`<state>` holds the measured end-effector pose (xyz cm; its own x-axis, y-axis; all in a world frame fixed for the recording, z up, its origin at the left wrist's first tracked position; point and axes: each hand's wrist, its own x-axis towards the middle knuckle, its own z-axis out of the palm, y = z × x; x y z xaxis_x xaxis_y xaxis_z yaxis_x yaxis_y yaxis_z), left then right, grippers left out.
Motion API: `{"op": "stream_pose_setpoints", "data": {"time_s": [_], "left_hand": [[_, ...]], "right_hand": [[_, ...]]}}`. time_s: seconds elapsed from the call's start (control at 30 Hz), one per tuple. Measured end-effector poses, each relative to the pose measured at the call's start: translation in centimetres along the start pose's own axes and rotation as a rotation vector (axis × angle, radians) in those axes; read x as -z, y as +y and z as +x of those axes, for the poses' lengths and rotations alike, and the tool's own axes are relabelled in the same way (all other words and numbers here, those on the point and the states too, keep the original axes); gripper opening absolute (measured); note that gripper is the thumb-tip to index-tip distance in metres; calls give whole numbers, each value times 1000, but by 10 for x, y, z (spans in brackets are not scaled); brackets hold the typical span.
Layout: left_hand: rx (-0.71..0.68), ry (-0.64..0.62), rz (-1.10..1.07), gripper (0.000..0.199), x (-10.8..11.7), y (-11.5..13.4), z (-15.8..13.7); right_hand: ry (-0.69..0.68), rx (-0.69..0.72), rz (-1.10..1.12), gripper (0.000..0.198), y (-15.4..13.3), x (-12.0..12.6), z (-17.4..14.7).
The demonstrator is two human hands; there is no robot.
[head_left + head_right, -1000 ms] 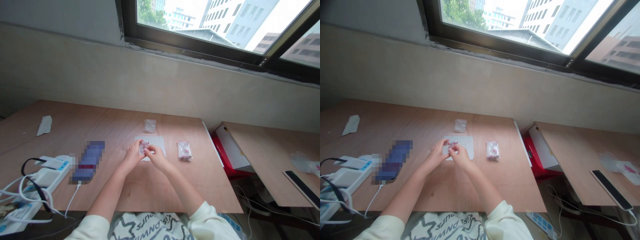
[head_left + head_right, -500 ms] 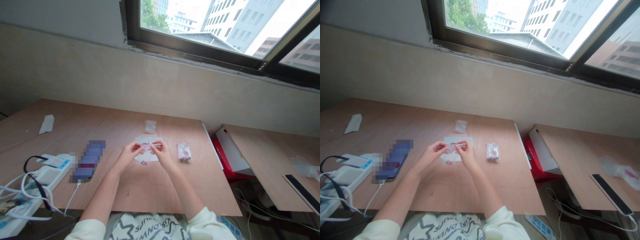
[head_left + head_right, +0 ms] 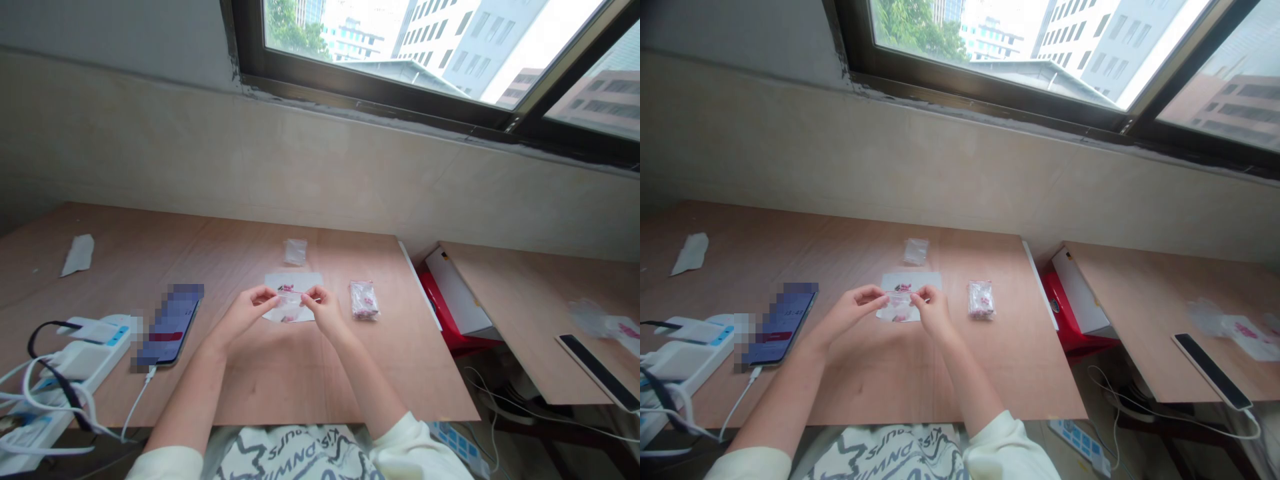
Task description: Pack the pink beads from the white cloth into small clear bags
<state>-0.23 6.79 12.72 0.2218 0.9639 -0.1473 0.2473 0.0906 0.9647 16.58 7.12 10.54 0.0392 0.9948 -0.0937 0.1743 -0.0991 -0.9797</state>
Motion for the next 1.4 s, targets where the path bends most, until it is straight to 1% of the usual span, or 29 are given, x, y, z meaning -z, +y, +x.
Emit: {"op": "stream_pose_setpoints", "data": {"time_s": [0.07,0.17,0.27,0.33,0.4,0.53,0.6,0.77,0.9,1.0,1.1,1.17,1.3,1.4], "left_hand": [[-1,-17,31,21,2,3,0],[-14,-26,14,20,3,4,0],[-9,5,-10,20,2,0,1],[7,25,-14,20,1,-3,1],[11,22,-23,20,-1,-6,1],[-15,-20,-45,21,-6,-9,0],[-19,-29,-36,21,-6,-8,1],[-34,-3,-16,21,-3,-5,9],[-43,13,-8,21,-3,-2,15],[-32,-12,-29,20,-5,-1,16],[-7,-78,-38,19,-8,0,14],[0,-106,-38,18,-10,1,11],[-19,-105,-28,22,-13,1,7],[-34,-96,4,25,-15,-2,7]], "right_hand": [[-9,-22,30,15,0,1,1],[-47,-83,133,17,0,3,2],[-102,-156,256,20,1,5,2],[-131,-178,305,20,2,5,2],[-120,-169,304,17,3,4,2],[8,-135,201,6,1,3,4],[31,-129,176,6,-1,2,5],[-38,-71,182,11,-2,-2,7],[-84,-126,221,15,-5,-5,10],[-88,-189,280,12,-10,-7,11],[-99,-205,317,12,-13,-8,10],[-97,-190,316,12,-13,-9,9],[-125,-126,283,10,-7,-10,6],[-164,-135,300,16,-5,-12,2]]}}
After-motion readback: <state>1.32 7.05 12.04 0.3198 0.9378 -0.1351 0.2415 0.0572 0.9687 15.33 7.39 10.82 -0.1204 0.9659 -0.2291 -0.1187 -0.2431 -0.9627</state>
